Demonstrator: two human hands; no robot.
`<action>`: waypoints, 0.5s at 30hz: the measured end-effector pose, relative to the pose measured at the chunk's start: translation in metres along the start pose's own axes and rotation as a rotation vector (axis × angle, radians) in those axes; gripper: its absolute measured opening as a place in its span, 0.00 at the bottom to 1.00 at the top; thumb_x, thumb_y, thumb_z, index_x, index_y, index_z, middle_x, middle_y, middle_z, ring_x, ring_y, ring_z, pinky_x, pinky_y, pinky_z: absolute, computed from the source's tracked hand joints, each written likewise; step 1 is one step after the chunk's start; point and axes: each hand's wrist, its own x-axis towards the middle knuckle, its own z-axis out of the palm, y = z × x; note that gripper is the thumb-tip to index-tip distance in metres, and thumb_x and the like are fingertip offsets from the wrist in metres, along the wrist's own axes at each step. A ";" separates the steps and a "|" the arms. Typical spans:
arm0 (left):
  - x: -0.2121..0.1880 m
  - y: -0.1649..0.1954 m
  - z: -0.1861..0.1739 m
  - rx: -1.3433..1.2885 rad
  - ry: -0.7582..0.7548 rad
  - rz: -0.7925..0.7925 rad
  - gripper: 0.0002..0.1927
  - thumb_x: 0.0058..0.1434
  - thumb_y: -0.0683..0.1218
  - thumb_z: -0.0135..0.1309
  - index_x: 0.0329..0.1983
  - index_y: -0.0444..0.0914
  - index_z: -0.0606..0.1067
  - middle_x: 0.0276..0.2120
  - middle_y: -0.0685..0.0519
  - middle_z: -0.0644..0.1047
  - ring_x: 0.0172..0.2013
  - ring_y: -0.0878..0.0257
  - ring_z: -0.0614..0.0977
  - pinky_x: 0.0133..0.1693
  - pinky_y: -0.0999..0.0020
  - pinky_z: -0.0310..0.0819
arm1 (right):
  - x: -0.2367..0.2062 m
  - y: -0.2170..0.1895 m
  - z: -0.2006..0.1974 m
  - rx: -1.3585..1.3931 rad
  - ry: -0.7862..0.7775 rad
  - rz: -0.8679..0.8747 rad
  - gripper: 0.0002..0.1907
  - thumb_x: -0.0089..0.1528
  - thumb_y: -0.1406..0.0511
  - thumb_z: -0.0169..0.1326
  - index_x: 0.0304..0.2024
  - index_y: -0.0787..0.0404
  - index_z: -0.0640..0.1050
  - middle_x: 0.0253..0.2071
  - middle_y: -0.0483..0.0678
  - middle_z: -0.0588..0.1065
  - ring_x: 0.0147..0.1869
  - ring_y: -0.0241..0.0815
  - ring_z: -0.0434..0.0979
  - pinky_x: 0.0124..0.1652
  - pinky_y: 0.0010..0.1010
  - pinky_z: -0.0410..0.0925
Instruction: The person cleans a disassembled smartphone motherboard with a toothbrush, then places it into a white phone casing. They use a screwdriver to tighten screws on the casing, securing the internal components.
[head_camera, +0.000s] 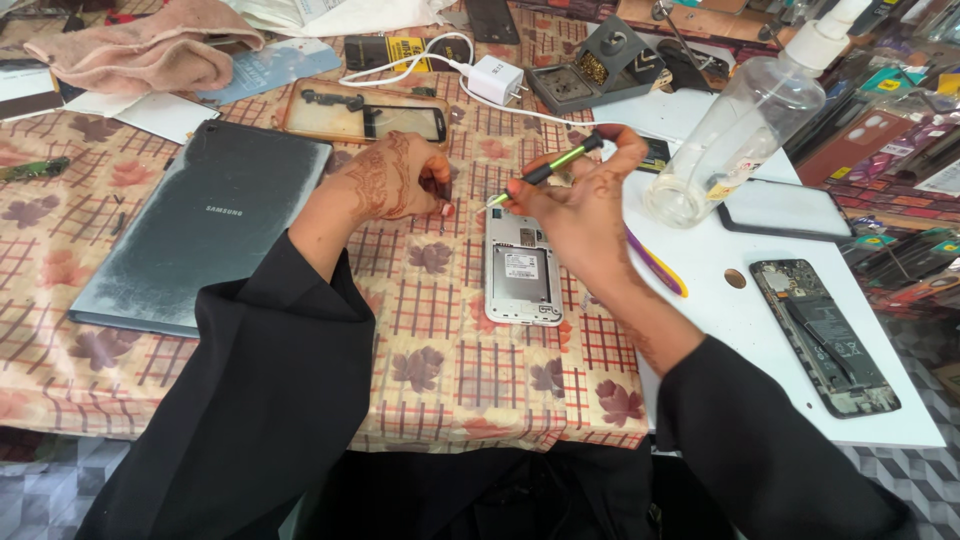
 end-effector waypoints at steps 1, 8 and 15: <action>0.001 -0.002 0.001 -0.006 0.000 -0.015 0.17 0.49 0.49 0.70 0.38 0.36 0.81 0.32 0.49 0.83 0.35 0.55 0.84 0.40 0.61 0.76 | -0.001 0.002 0.005 -0.003 0.002 -0.018 0.36 0.63 0.82 0.54 0.56 0.54 0.44 0.48 0.57 0.75 0.45 0.46 0.85 0.44 0.37 0.81; 0.003 -0.011 0.005 0.039 0.072 -0.035 0.14 0.54 0.42 0.63 0.45 0.39 0.82 0.37 0.46 0.83 0.39 0.52 0.84 0.42 0.60 0.77 | -0.013 0.013 0.019 0.057 -0.007 -0.103 0.33 0.65 0.81 0.54 0.54 0.54 0.45 0.50 0.58 0.74 0.47 0.44 0.83 0.46 0.33 0.82; 0.002 -0.011 0.003 0.045 0.003 -0.017 0.17 0.50 0.44 0.68 0.42 0.37 0.80 0.35 0.48 0.83 0.38 0.54 0.84 0.41 0.60 0.76 | -0.015 0.018 0.022 0.016 -0.029 -0.161 0.32 0.65 0.81 0.54 0.51 0.55 0.47 0.49 0.58 0.74 0.45 0.42 0.83 0.45 0.33 0.83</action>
